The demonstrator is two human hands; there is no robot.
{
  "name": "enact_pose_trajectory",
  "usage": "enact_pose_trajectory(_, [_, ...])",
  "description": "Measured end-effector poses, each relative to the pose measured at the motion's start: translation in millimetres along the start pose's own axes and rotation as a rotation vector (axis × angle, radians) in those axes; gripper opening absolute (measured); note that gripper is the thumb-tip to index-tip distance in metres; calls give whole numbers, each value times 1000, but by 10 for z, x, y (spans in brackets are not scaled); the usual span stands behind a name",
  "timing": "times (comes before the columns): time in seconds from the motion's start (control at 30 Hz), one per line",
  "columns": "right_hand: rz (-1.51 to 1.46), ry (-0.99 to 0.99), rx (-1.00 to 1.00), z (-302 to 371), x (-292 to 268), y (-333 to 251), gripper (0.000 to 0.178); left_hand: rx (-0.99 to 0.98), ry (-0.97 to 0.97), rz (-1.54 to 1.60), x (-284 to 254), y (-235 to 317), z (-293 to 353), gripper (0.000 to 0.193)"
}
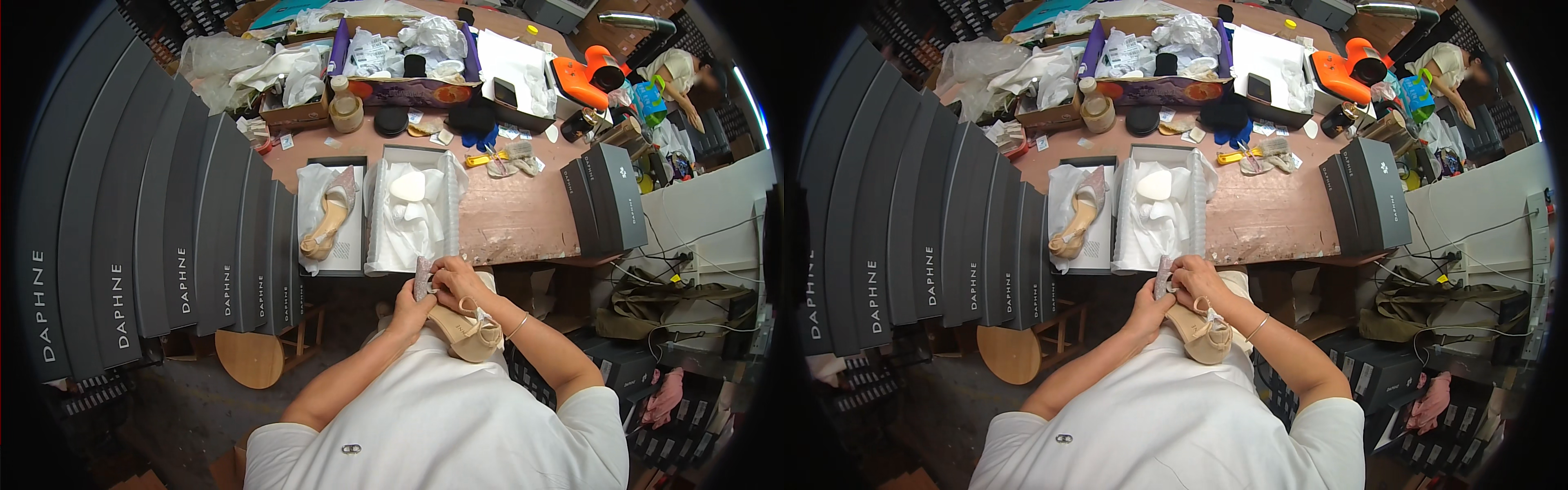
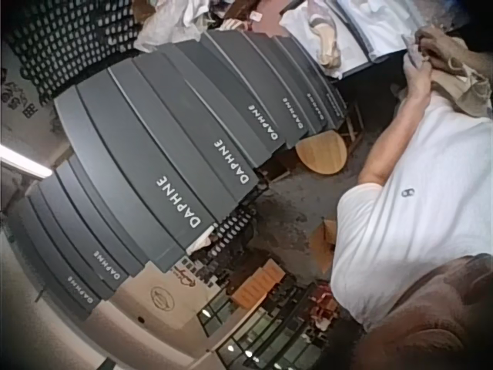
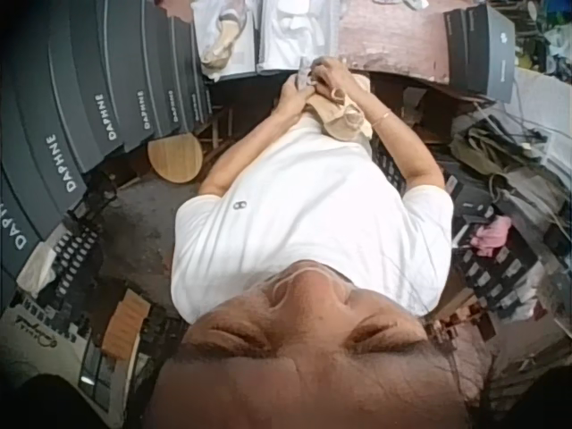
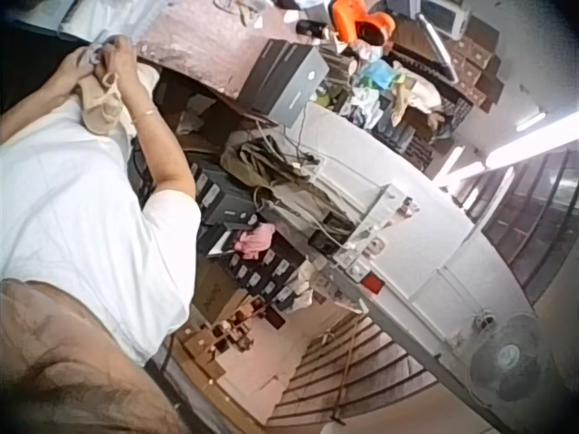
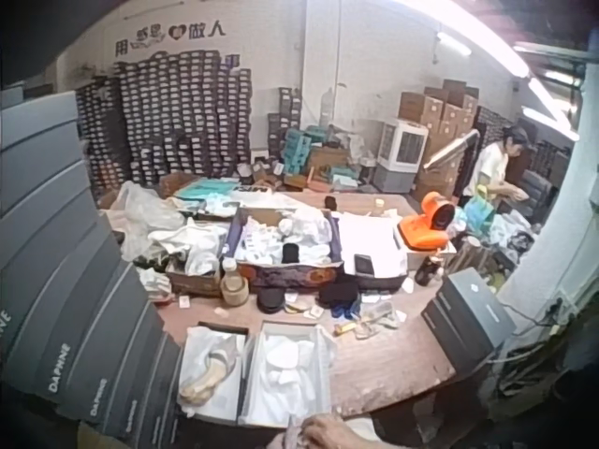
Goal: Inspecting and packing high-heeled shoes into boxes, including minor repair with a heat gun.
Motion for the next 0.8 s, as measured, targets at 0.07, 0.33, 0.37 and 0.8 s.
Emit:
enact_pose_trajectory(0.07, [-49, 13, -16, 27, -27, -3, 12, -1, -3, 13, -5, -4, 10, 45])
enact_pose_trajectory(0.33, [-166, 25, 48, 135, -101, 0, 13, 10, -17, 62, 15, 63, 50, 47])
enact_pose_trajectory(0.37, [-202, 46, 61, 139, -118, 18, 15, 15, -23, 60, 20, 66, 48, 47])
enact_pose_trajectory(0.8, [-80, 86, 31, 102, -92, 6, 16, 9, -45, 65, -1, 16, 22, 46])
Point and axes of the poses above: each hand's wrist, its own z-axis away from the middle knuckle, its own x-axis out of the palm, y = z × x, the point moved 9 cm from there along -z, towards the middle knuckle, and after that the axes turned 14 degrees about z, right-handed, at the moved point
